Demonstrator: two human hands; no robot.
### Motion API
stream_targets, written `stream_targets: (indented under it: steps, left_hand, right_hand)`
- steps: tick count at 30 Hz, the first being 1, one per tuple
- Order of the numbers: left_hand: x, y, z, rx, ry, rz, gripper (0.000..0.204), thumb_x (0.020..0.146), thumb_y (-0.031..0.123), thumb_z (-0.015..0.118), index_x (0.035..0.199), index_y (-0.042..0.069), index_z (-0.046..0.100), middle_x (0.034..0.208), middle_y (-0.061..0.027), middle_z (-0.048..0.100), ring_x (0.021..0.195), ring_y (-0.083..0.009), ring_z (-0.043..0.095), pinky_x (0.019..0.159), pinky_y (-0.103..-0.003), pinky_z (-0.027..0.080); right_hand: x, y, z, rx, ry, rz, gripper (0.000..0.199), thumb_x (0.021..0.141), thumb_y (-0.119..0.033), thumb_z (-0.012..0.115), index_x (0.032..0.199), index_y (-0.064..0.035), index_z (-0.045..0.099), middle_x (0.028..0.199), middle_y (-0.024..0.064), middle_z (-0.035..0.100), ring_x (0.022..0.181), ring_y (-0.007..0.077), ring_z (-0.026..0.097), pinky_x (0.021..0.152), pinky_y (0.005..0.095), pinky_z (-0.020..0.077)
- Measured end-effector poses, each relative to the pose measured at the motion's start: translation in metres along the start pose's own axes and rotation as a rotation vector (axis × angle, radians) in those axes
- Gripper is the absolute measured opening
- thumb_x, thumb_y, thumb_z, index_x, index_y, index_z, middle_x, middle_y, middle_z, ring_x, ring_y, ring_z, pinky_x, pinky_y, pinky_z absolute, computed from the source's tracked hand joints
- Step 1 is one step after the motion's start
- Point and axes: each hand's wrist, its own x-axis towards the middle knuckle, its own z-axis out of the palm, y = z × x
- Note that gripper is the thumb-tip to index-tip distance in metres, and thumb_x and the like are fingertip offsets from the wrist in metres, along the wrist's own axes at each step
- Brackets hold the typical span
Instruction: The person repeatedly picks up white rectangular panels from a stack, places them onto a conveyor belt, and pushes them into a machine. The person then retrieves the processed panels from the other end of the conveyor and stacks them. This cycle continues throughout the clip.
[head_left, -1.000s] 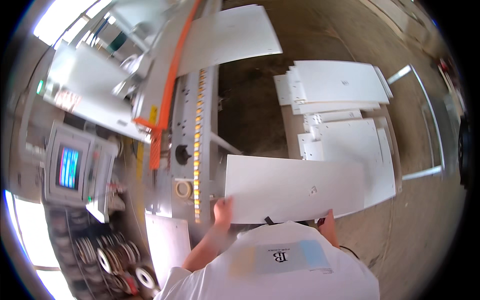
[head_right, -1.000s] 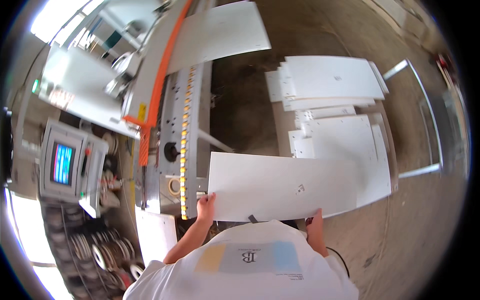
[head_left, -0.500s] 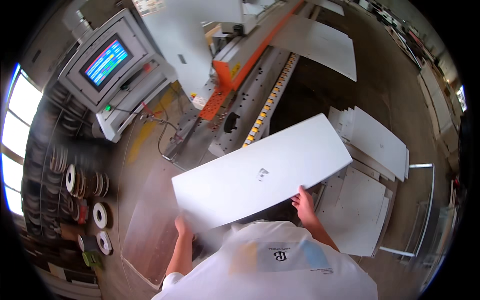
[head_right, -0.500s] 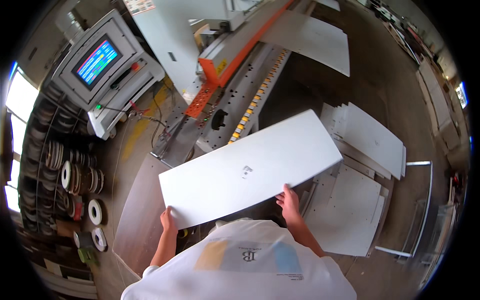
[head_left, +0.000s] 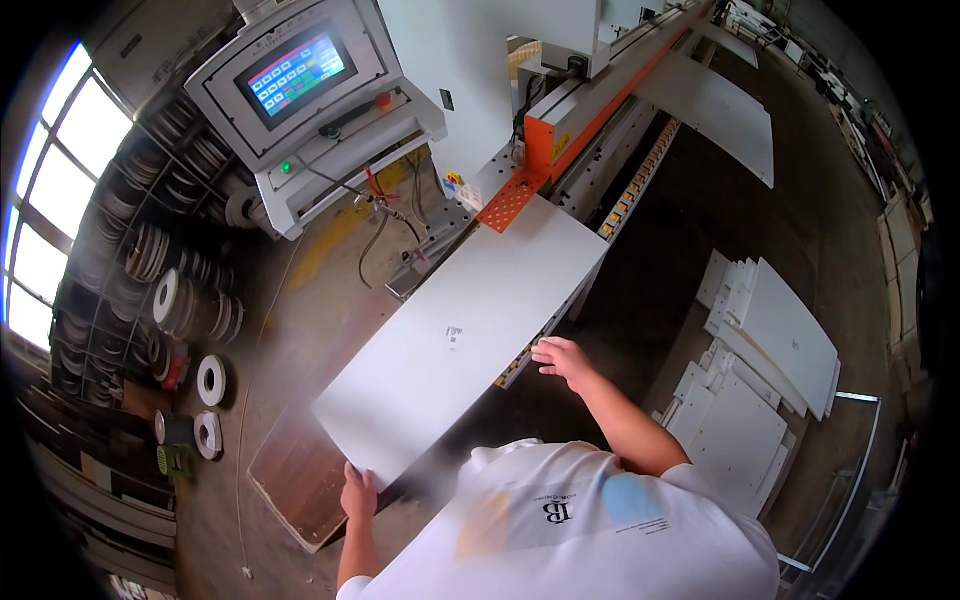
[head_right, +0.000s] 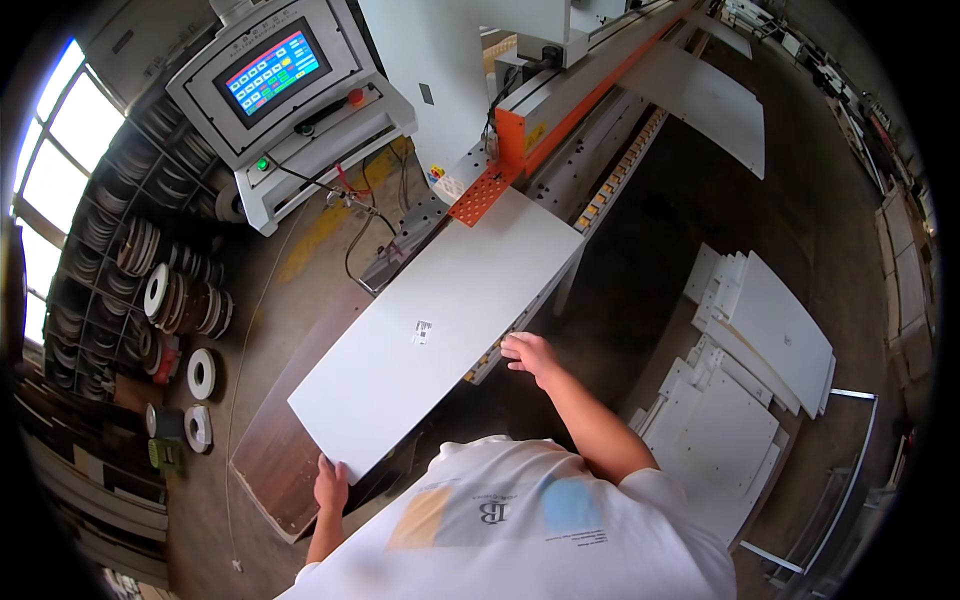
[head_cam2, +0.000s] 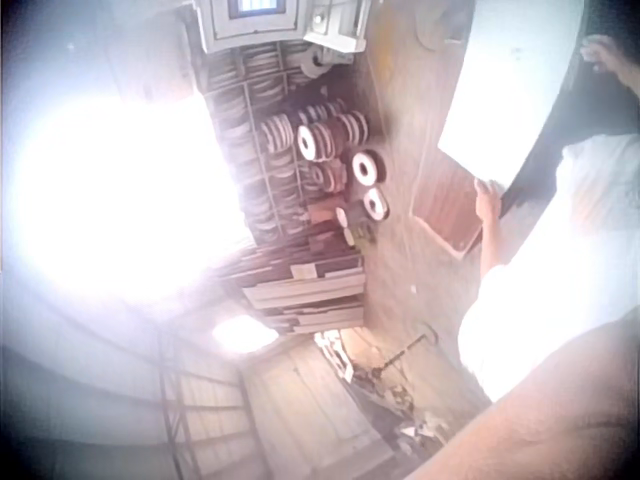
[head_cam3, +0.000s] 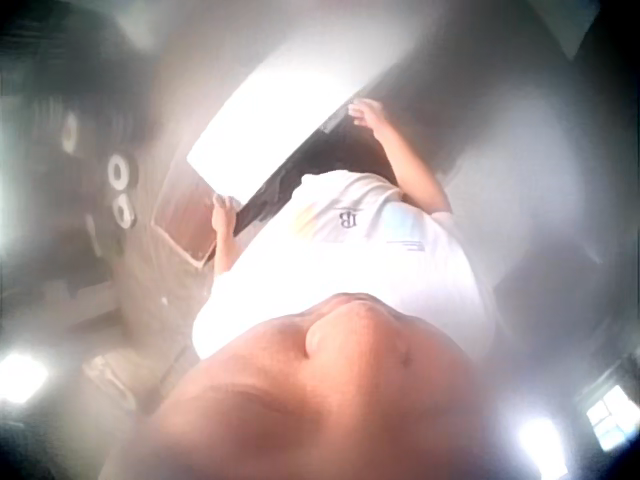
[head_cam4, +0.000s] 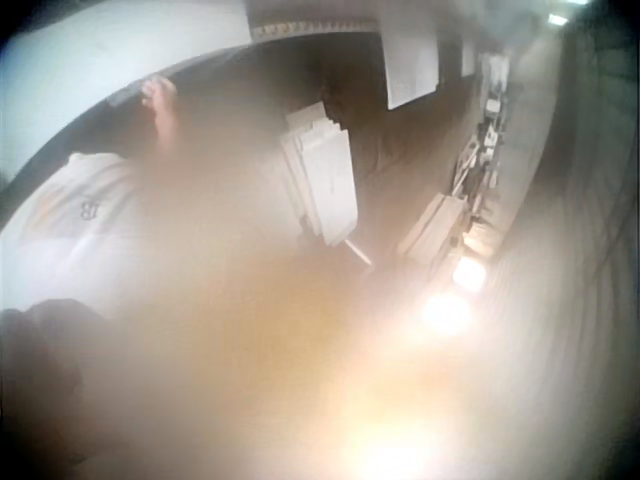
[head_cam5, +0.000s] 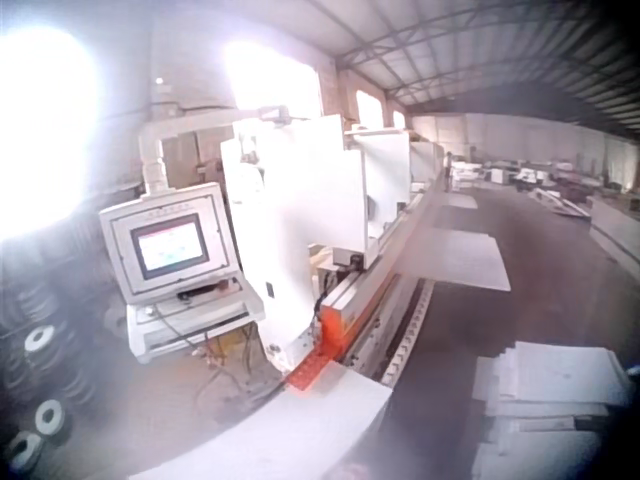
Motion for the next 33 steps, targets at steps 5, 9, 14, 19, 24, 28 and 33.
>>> stream_targets:
  steps: [5,9,14,19,24,28,33]
  left_hand:
    - [-0.015,0.001,0.039,-0.086,0.069,-0.023,0.066,0.1,0.035,0.051,0.153,0.002,0.028,0.096,-0.0271,0.071,0.088,-0.0466,0.068,0.078,-0.055,0.051]
    - [-0.022,0.014,0.046,-0.226,0.121,-0.015,0.068,0.099,0.034,0.051,0.156,0.006,0.025,0.091,-0.023,0.072,0.085,-0.0435,0.069,0.076,-0.052,0.052]
    - [-0.02,0.028,0.047,-0.368,0.093,-0.025,0.067,0.097,0.031,0.054,0.157,0.013,0.028,0.083,-0.0156,0.072,0.077,-0.0369,0.069,0.07,-0.047,0.051]
    - [-0.006,0.066,0.05,-0.437,0.013,-0.022,0.068,0.097,0.027,0.057,0.157,0.012,0.029,0.08,-0.0147,0.07,0.073,-0.0315,0.068,0.068,-0.043,0.05]
    - [0.009,0.101,0.059,-0.3,0.003,0.02,0.072,0.097,0.029,0.056,0.159,0.011,0.024,0.089,-0.0172,0.071,0.082,-0.0343,0.069,0.076,-0.045,0.051]
    - [0.009,0.165,0.0,-0.368,-0.188,-0.075,0.071,0.097,0.03,0.054,0.158,0.008,0.026,0.1,-0.0202,0.07,0.091,-0.0349,0.068,0.082,-0.044,0.051]
    - [0.045,0.134,0.065,-0.244,-0.024,0.137,0.074,0.093,0.021,0.06,0.156,0.003,0.028,0.085,-0.0152,0.071,0.076,-0.0287,0.07,0.072,-0.041,0.053]
  right_hand:
    - [0.012,0.006,0.023,0.127,0.039,-0.059,0.049,0.099,-0.025,0.064,0.14,-0.0013,0.05,0.131,0.0096,0.061,0.126,0.0221,0.057,0.097,0.0366,0.0498]
    - [0.011,0.01,0.027,0.28,0.02,-0.133,0.055,0.098,-0.024,0.065,0.143,-0.0001,0.047,0.138,0.0105,0.056,0.13,0.0216,0.052,0.105,0.0384,0.0437]
    - [0.007,0.003,0.029,0.306,0.051,-0.172,0.057,0.098,-0.024,0.065,0.146,-0.0013,0.045,0.142,0.0095,0.052,0.132,0.0198,0.049,0.108,0.0371,0.0401]
    - [0.034,-0.015,0.001,0.313,0.072,-0.258,0.055,0.098,-0.024,0.064,0.145,-0.0022,0.046,0.142,0.007,0.053,0.131,0.0174,0.049,0.107,0.0362,0.0406]
    - [0.046,-0.052,-0.019,0.329,0.069,-0.242,0.056,0.099,-0.026,0.062,0.147,-0.0027,0.044,0.141,0.0072,0.054,0.131,0.0185,0.051,0.108,0.0376,0.0401]
    - [0.034,-0.039,-0.029,0.285,0.157,-0.24,0.047,0.101,-0.027,0.061,0.14,-0.0044,0.05,0.141,0.0083,0.057,0.134,0.0225,0.052,0.104,0.0383,0.0464]
    - [-0.02,0.028,-0.058,0.203,0.165,-0.109,0.027,0.099,-0.026,0.065,0.121,-0.012,0.063,0.116,0.0039,0.071,0.108,0.0173,0.067,0.087,0.0332,0.0546]
